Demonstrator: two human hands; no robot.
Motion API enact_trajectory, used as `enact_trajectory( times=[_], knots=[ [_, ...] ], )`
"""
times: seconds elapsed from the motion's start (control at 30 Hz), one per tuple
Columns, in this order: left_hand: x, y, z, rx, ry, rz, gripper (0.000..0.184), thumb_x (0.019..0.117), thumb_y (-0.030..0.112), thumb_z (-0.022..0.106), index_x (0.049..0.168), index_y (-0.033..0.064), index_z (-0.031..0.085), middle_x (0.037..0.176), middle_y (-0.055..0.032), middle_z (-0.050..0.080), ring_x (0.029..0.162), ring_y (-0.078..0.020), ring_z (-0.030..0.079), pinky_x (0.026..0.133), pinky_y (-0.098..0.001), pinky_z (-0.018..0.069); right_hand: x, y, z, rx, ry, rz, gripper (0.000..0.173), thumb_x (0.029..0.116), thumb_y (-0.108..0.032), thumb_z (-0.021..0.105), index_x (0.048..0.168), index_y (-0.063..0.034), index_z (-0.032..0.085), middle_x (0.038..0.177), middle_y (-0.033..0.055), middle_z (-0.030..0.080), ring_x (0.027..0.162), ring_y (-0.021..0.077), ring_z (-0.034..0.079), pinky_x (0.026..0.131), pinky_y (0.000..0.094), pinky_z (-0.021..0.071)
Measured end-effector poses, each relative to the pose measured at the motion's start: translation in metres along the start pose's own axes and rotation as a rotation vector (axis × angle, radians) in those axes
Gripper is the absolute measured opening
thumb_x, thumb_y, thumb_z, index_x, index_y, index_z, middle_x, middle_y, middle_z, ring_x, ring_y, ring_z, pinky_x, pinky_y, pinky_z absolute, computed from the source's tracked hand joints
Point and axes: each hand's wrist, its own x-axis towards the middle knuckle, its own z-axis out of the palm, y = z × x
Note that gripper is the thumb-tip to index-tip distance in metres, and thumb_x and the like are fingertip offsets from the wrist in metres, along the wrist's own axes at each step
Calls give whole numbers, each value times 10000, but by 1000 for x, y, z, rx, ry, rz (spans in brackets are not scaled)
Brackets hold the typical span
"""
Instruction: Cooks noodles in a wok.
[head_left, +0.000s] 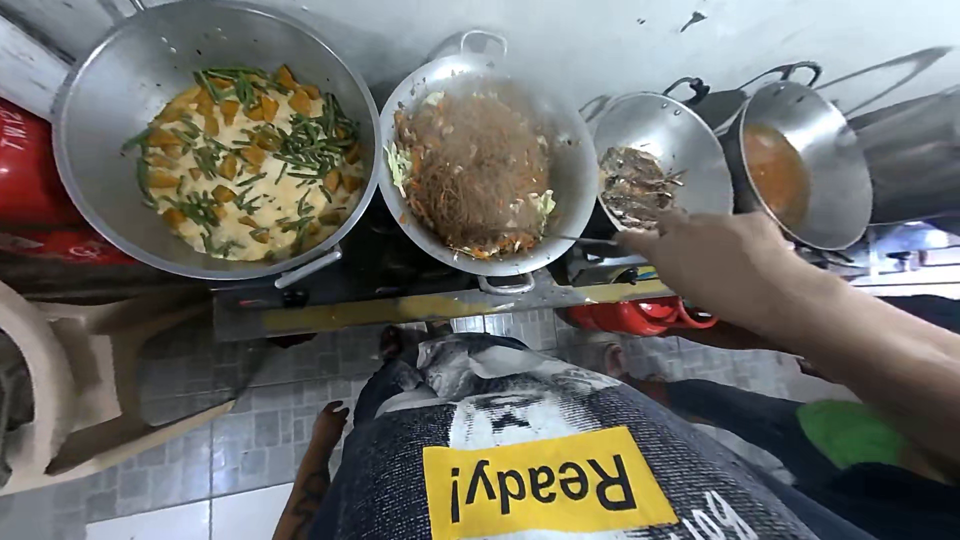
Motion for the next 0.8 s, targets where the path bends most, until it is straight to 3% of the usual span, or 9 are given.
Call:
enact_trajectory(
  times=[0.1,0.2,0.27,0.33,0.43,0.53,0.67,0.8],
  knots=[
    [-23,38,-17,-35,10,28,442,1056,192,574,1448,-4,516,1294,-262,650,1141,-394,665,1009,-555,514,-5,-14,1,32,-216,-131,532,1061,-123,515,1581,-184,421,1016,214,695,914,423,693,733,569,552],
    [-73,91,-33,-122,17,24,432,1075,108,520,1466,-64,459,1357,-316,591,1226,-423,612,1065,-540,463,-6,-33,-5,70,-279,-115,464,1124,-253,423,1573,-136,420,996,231,703,967,452,692,789,586,545],
    [-78,97,-35,-123,34,20,423,1073,105,521,1458,-64,472,1334,-320,601,1206,-424,617,1054,-539,466,11,-51,-2,114,-302,-51,417,1100,-134,439,1513,-79,463,1059,260,686,1031,476,677,814,600,545],
    [-63,80,-32,-97,15,37,431,1070,137,537,1456,-46,487,1307,-311,618,1176,-419,628,1035,-547,474,38,-64,10,161,-255,2,380,1077,-81,471,1455,-55,503,1079,261,685,1032,475,682,800,599,553],
    [-8,14,-10,-97,54,72,448,1038,210,588,1433,5,538,1219,-263,677,1059,-387,687,950,-559,542,75,-69,27,184,-148,48,417,1046,-63,516,1463,-67,503,1053,251,700,993,467,701,765,596,570],
    [6,-18,-5,-60,5,3,450,1044,227,595,1443,29,534,1261,-251,666,1070,-385,690,950,-565,544,90,-62,46,230,-108,71,461,1064,-92,485,1523,-129,458,1057,262,700,1005,478,699,774,612,565],
    [13,-41,2,6,-17,-17,450,1034,269,614,1413,32,567,1266,-249,665,1083,-388,692,958,-573,550,40,-32,39,279,2,39,394,1101,-260,484,1490,-247,539,926,208,714,877,450,702,715,623,549],
    [5,-17,-8,-12,8,-20,446,1039,244,598,1424,23,554,1258,-250,668,1091,-389,685,958,-566,543,-13,-14,14,241,65,85,398,1110,-287,460,1494,-282,566,874,199,717,833,434,703,680,597,540]
  ],
)
